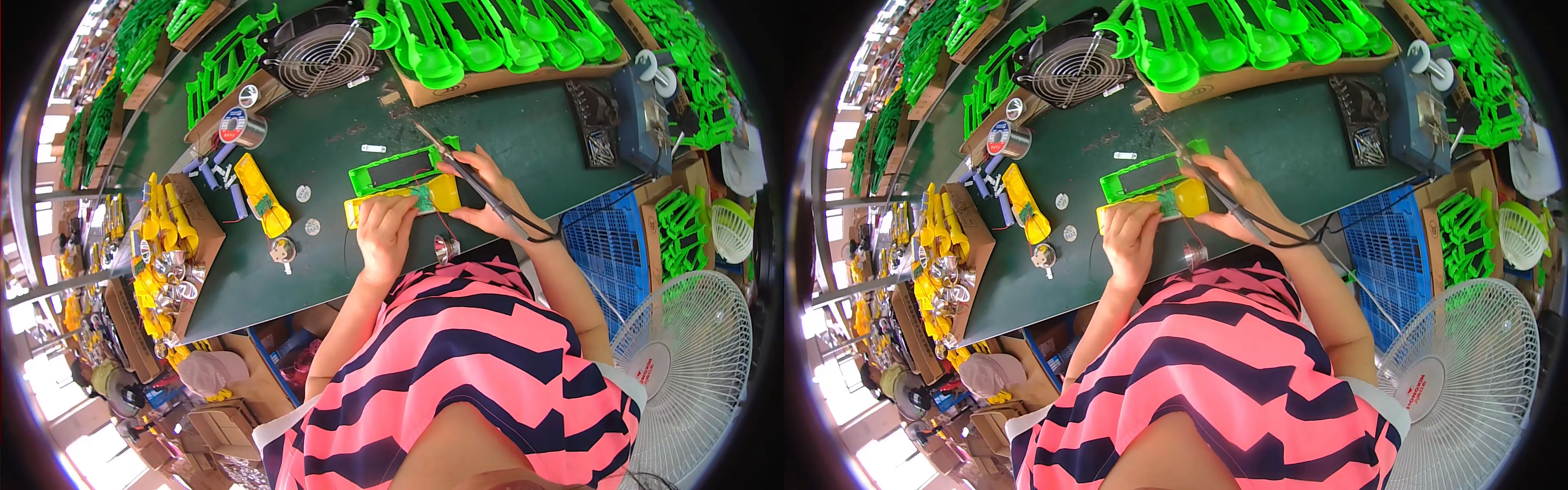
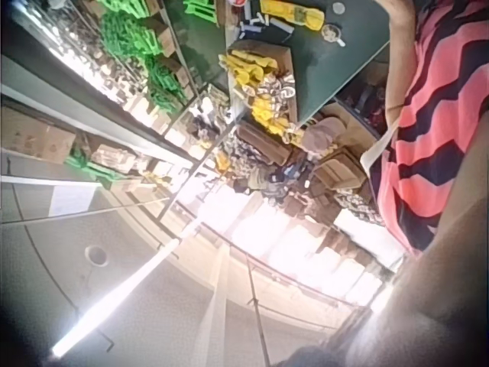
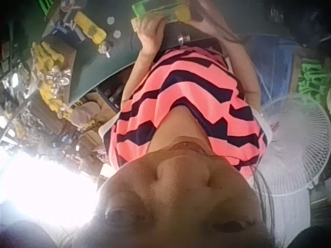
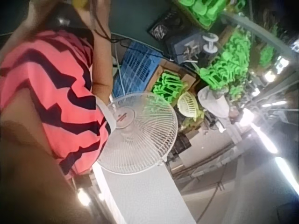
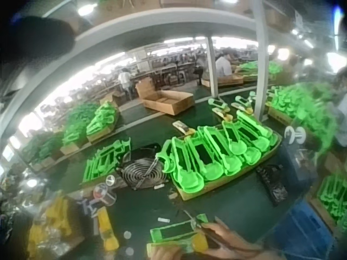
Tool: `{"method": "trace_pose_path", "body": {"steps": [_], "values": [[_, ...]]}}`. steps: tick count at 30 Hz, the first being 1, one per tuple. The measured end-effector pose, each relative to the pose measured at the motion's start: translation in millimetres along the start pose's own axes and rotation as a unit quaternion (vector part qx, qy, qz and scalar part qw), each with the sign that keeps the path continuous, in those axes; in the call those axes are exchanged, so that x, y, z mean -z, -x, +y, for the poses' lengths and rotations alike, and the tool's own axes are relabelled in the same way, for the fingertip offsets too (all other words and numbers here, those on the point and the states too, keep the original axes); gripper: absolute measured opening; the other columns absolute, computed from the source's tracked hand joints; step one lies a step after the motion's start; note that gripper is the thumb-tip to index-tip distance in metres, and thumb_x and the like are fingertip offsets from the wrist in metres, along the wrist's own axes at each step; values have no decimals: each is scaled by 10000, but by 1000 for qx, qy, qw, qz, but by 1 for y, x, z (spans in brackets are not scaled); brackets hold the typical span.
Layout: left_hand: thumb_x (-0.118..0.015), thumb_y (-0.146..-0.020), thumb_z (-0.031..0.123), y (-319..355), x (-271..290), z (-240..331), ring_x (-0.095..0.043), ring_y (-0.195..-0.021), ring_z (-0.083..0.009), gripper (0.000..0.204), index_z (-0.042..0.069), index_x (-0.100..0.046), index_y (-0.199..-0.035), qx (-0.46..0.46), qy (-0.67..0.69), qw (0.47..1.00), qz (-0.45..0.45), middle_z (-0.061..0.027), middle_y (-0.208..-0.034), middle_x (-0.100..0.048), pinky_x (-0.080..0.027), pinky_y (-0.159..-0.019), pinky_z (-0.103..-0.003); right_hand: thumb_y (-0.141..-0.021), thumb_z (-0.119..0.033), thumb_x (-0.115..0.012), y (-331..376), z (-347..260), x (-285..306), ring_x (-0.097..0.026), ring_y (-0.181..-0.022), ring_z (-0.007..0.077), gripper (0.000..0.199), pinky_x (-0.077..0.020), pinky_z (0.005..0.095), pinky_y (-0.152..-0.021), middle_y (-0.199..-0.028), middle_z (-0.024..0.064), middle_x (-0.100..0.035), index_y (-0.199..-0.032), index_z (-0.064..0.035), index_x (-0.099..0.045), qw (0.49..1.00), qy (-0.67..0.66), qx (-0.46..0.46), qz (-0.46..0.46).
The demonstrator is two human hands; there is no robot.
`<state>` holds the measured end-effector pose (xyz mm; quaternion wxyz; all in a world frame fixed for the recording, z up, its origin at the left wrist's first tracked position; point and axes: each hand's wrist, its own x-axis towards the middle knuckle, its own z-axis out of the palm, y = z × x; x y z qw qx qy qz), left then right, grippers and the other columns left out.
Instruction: The person solders circuit components onto flashlight casings using a soldering iron and assembles the plastic flashlight housings by hand, placing completed flashlights onto the upper shelf.
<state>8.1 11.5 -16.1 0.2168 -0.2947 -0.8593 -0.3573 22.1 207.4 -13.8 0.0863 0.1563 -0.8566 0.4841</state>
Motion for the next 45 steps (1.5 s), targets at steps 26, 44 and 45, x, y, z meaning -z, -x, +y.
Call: {"method": "trace_pose_path", "body": {"steps": [26,44,45], "values": [[-656,-593,-16,-11,8,-1,-529,-776,-189,91,17,-601,-657,185,88,975,-84,-76,-873,-510,-454,-654,-274,-746,51,-578,65,-20,-36,-616,-638,127,233,-519,219,-626,-1050,194,-522,-968,48,-508,905,-268,-122,306],[-632,-584,-5,-14,5,-3,-523,-755,-211,80,17,-565,-622,159,49,981,-96,-87,-858,-517,-443,-615,-298,-785,40,-520,62,-25,-30,-619,-637,159,202,-515,207,-554,-1191,264,-430,-983,74,-495,888,-291,-146,326],[-632,-584,-4,-15,5,-3,-522,-757,-212,85,16,-559,-625,157,45,982,-99,-89,-854,-516,-443,-617,-298,-785,40,-520,63,-25,-29,-619,-637,159,202,-515,207,-554,-1191,264,-430,-983,74,-495,888,-291,-144,326]]}}
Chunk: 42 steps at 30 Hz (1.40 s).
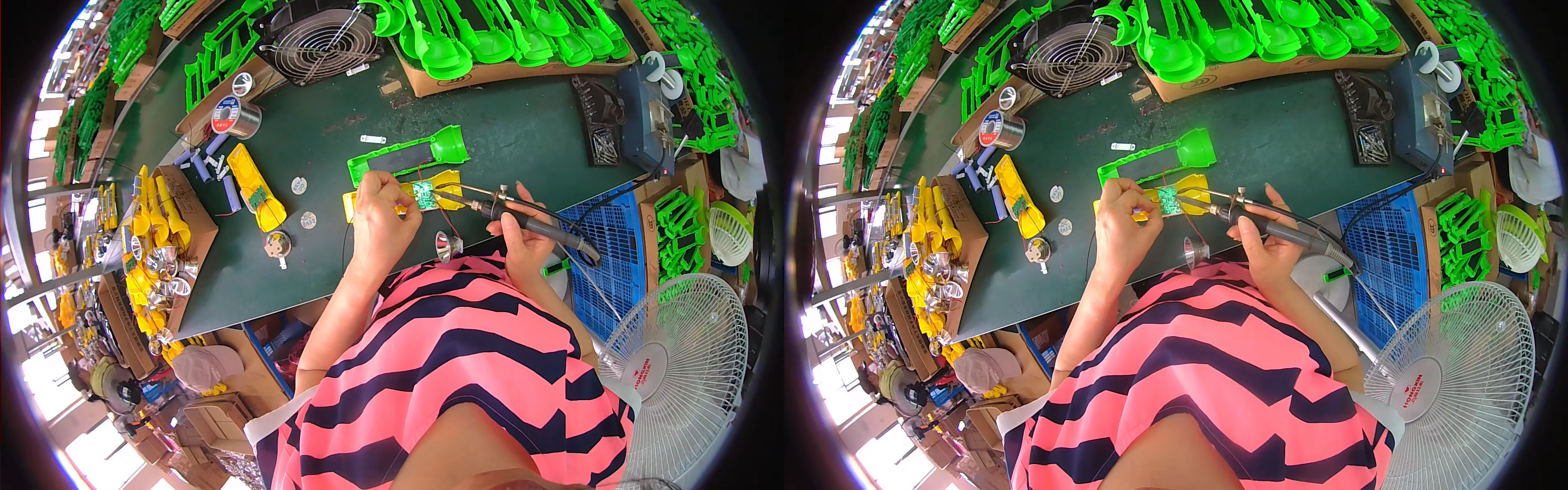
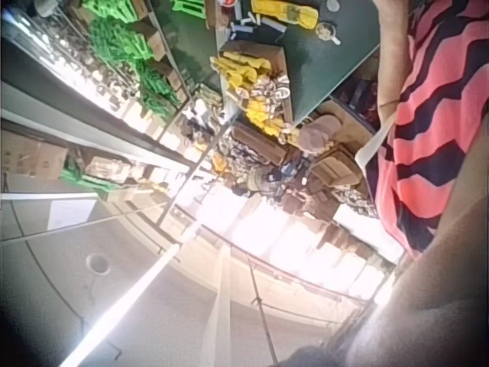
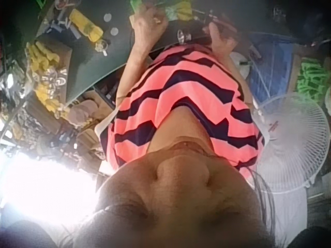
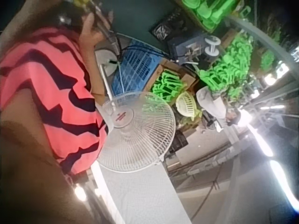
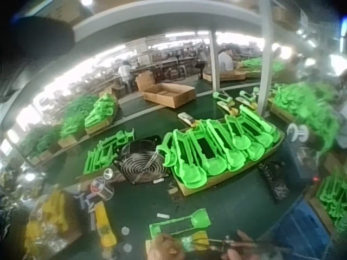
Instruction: The person solders circuit components onto flashlight casings using a soldering iron and assembles the plastic flashlight housings by hand, placing completed flashlights onto the upper shelf.
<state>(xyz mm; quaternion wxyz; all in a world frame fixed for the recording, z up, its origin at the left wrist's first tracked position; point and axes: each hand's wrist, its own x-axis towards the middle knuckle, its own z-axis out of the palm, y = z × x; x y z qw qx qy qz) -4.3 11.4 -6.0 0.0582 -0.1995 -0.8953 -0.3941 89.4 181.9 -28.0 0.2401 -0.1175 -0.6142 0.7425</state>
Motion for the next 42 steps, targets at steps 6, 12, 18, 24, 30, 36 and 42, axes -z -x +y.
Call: {"method": "trace_pose_path", "body": {"steps": [6,12,18,24,30,36,42], "values": [[-625,-597,-12,-3,1,1,-526,-741,-215,117,17,-541,-672,-11,-24,1000,-15,-98,-842,-511,-450,-622,-302,-756,43,-574,1,-3,2,-619,-662,129,207,-503,252,-731,-1005,186,-541,-957,48,-526,999,14,29,-16],[-683,-634,48,-3,10,5,-537,-676,-228,165,24,-525,-670,-9,20,999,-26,-94,-772,-514,-449,-580,-305,-747,25,-588,4,-2,2,-619,-650,114,191,-358,351,-949,-777,116,-605,-930,30,-532,1000,11,-5,-6],[-673,-705,222,19,57,7,-553,-466,-230,236,64,-561,-569,4,-359,927,-107,-80,-540,-542,-429,-439,-322,-739,-2,-598,0,0,6,-618,-646,103,189,-128,417,-1050,-653,69,-609,-918,5,-537,992,90,74,-45],[-646,-677,61,2,58,0,-580,-676,-221,120,51,-632,-796,-152,-241,956,75,-95,-806,-587,-458,-563,-301,-749,24,-592,4,-7,1,-619,-669,125,212,-489,297,-772,-969,166,-567,-948,43,-523,999,25,-25,-14],[-651,-623,23,10,14,-1,-548,-640,-223,162,60,-617,-777,-195,-63,978,23,-60,-735,-550,-445,-579,-314,-755,33,-588,4,-7,3,-622,-661,140,225,-520,220,-626,-1110,206,-480,-966,63,-514,1000,17,-4,-15],[-667,-617,53,7,16,4,-542,-625,-195,181,84,-644,-794,-230,-165,959,-28,-28,-737,-542,-448,-550,-305,-751,37,-588,5,-8,1,-622,-646,136,208,-517,223,-636,-1026,187,-538,-948,61,-524,1000,15,-2,-13],[-656,-600,46,5,19,4,-540,-625,-186,212,105,-656,-804,-245,-193,948,-58,-29,-739,-531,-445,-538,-304,-742,30,-598,6,-6,-3,-622,-619,130,195,-479,256,-778,-827,131,-606,-927,50,-541,1000,14,-18,-11]]}}
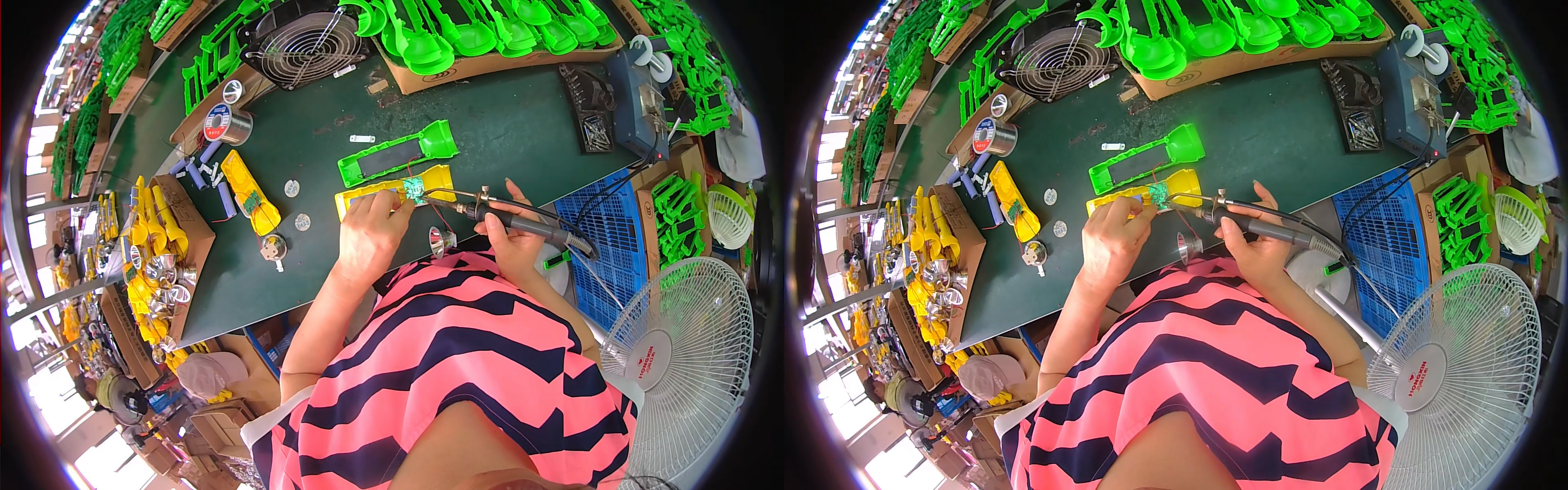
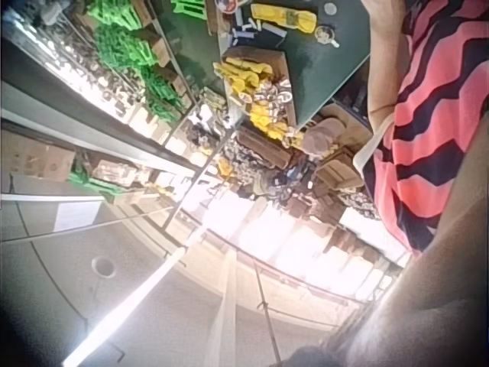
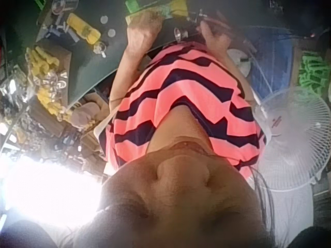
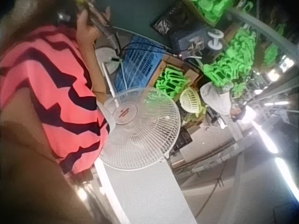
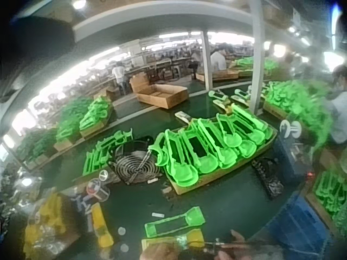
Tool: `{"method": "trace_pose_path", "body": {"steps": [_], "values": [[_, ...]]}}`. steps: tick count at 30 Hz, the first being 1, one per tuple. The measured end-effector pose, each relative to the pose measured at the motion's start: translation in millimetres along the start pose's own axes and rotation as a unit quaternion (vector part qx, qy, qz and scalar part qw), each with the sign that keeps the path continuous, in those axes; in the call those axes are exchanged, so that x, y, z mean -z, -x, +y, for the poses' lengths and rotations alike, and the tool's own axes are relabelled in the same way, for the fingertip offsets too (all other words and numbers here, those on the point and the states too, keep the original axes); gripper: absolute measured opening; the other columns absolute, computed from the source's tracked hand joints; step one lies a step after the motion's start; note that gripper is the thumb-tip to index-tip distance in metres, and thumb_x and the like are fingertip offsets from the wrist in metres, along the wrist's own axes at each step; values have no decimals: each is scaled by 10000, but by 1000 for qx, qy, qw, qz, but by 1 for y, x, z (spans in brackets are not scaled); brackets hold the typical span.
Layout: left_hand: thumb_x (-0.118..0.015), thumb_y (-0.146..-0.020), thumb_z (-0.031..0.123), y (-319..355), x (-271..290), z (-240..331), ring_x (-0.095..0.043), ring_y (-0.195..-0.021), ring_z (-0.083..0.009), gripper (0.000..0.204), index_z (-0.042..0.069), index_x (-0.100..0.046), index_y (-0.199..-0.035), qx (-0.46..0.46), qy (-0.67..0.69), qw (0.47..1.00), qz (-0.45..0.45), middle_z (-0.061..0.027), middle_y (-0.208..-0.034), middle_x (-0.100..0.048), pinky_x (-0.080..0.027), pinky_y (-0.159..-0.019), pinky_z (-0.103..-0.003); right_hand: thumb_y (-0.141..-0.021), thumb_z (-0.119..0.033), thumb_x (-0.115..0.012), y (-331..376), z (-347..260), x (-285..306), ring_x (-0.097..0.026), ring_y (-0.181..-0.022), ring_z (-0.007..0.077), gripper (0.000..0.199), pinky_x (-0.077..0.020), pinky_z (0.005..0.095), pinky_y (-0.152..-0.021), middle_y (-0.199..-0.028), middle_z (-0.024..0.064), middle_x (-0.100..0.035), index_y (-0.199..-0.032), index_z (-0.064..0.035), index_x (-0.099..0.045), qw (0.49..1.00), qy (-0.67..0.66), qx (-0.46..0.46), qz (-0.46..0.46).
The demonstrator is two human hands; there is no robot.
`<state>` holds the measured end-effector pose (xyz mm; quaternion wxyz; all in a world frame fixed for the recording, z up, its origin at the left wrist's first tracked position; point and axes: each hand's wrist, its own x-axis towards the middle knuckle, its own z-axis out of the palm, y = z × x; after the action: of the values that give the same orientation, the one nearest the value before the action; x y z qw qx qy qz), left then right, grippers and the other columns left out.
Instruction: The person solders circuit components onto flashlight casings using a soldering iron and assembles the plastic flashlight housings by hand, placing completed flashlights onto the upper shelf.
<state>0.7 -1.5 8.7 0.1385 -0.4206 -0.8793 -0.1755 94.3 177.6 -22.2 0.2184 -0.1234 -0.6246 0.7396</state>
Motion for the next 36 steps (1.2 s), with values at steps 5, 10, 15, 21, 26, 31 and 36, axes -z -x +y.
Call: {"method": "trace_pose_path", "body": {"steps": [5,10,15,21,26,31,36], "values": [[-663,-594,46,-1,1,0,-535,-619,-182,211,117,-663,-793,4,13,1000,2,-27,-734,-534,-443,-528,-300,-737,26,-604,-1,3,0,-623,-621,129,200,-470,260,-797,-830,125,-606,-927,43,-546,1000,2,15,-10],[-673,-589,47,0,0,-2,-531,-616,-178,219,125,-667,-794,13,25,1000,6,-24,-729,-536,-440,-521,-295,-737,25,-603,-1,3,-1,-623,-623,130,200,-472,266,-794,-840,126,-605,-928,40,-546,1000,-1,3,-7],[-675,-598,51,0,1,-1,-528,-615,-179,223,131,-666,-806,19,20,1000,-1,-22,-732,-537,-439,-523,-295,-738,24,-600,-1,4,-1,-622,-615,126,197,-442,301,-856,-798,112,-612,-925,36,-541,1000,-7,-21,8],[-669,-603,50,-1,1,-2,-529,-621,-183,224,125,-658,-814,16,18,1000,-5,-23,-745,-537,-440,-530,-298,-746,21,-588,-3,9,1,-617,-589,116,179,-338,358,-971,-709,88,-618,-916,29,-530,999,30,30,-13],[-664,-610,45,-1,1,-1,-528,-621,-186,209,115,-652,-807,16,18,1000,-4,-27,-746,-535,-439,-532,-301,-751,33,-583,-3,1,1,-618,-590,118,181,-352,349,-961,-733,94,-621,-922,33,-525,999,-32,-27,13],[-660,-615,40,-2,1,0,-526,-618,-190,199,99,-649,-805,14,22,1000,-3,-31,-741,-531,-437,-532,-304,-751,39,-581,-6,0,-2,-617,-594,114,180,-349,351,-960,-739,92,-624,-922,36,-524,1000,-25,-11,11],[-647,-624,30,-3,2,1,-525,-625,-200,194,79,-643,-812,16,18,1000,-16,-40,-730,-516,-438,-550,-311,-744,36,-585,-6,7,-2,-614,-591,106,186,-291,371,-997,-701,77,-626,-921,34,-525,999,25,30,-3]]}}
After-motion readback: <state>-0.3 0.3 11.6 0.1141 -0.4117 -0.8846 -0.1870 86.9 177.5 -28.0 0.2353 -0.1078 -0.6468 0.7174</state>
